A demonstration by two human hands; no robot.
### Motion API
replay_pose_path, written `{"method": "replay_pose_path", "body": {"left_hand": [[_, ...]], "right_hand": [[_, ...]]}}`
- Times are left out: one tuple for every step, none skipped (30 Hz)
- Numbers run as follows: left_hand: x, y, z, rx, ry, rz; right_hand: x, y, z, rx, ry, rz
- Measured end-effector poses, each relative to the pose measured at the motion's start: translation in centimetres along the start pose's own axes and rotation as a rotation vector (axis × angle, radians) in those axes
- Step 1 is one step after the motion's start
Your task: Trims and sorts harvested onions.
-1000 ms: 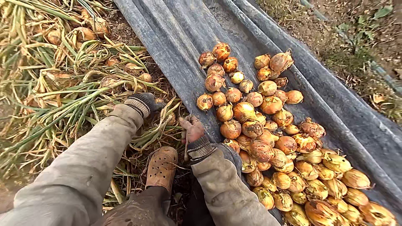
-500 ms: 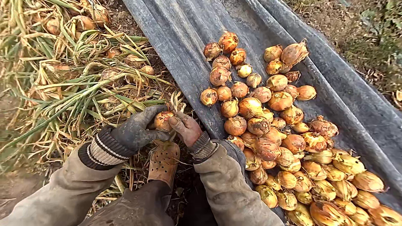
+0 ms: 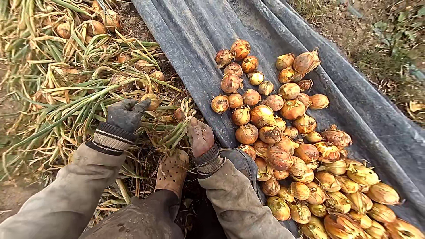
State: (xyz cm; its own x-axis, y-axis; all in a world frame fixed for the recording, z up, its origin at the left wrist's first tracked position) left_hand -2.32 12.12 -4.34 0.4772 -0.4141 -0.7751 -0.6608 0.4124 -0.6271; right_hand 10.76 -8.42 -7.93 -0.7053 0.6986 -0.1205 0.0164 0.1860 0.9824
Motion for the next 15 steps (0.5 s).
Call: {"method": "replay_pose_path", "body": {"left_hand": [[-0.4, 0.3, 0.7, -0.007, -0.001, -0.005], [-0.5, -0.3, 1.1, 0.036, 0.031, -0.004], [-0.4, -1.7, 1.2, 0.102, 0.103, 0.001], [0.0, -3.6, 0.9, 0.185, 0.209, 0.022], [0.6, -5.7, 0.6, 0.276, 0.338, 0.066], [1.6, -7.5, 0.2, 0.353, 0.485, 0.130], [2.9, -8.9, -0.1, 0.410, 0.624, 0.198], [4.4, -9.9, -0.1, 0.467, 0.714, 0.255], [5.8, -10.9, 0.3, 0.510, 0.725, 0.296], [6.9, -11.9, 1.5, 0.525, 0.669, 0.319], [7.8, -12.7, 3.4, 0.502, 0.590, 0.339], [8.5, -13.3, 5.4, 0.451, 0.512, 0.357], [9.3, -13.2, 7.3, 0.397, 0.457, 0.380], [10.4, -12.7, 8.6, 0.361, 0.451, 0.408], [11.8, -11.9, 8.9, 0.379, 0.479, 0.445]], "right_hand": [[0.3, -0.7, 0.0, 0.110, 0.060, -0.080], [0.6, -1.2, 0.1, 0.234, 0.167, -0.178], [0.9, -1.6, 0.1, 0.356, 0.285, -0.247], [1.2, -1.9, 0.1, 0.453, 0.366, -0.276], [1.3, -1.9, 0.1, 0.505, 0.385, -0.260], [1.2, -2.1, 0.3, 0.518, 0.329, -0.201], [0.8, -2.4, 0.6, 0.521, 0.234, -0.095], [0.1, -2.7, 0.8, 0.539, 0.138, 0.035], [-1.0, -2.4, 1.0, 0.559, 0.066, 0.187], [-2.3, -1.7, 1.1, 0.555, -0.001, 0.311], [-3.9, -0.9, 1.3, 0.505, -0.099, 0.368], [-5.5, -0.1, 1.5, 0.407, -0.213, 0.411], [-7.2, 0.6, 1.7, 0.293, -0.344, 0.444], [-8.7, 1.1, 1.9, 0.169, -0.484, 0.469], [-9.7, 1.2, 2.0, 0.082, -0.596, 0.486]]}}
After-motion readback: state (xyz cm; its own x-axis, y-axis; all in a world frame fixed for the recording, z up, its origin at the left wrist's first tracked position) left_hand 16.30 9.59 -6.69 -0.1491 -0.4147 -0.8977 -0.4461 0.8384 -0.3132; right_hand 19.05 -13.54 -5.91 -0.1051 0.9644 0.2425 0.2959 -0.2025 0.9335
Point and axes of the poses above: each hand's wrist, its own z-axis towards the middle knuckle, its own x-axis out of the palm, y = z × x, the point moved 5 cm from there along z, towards the middle knuckle
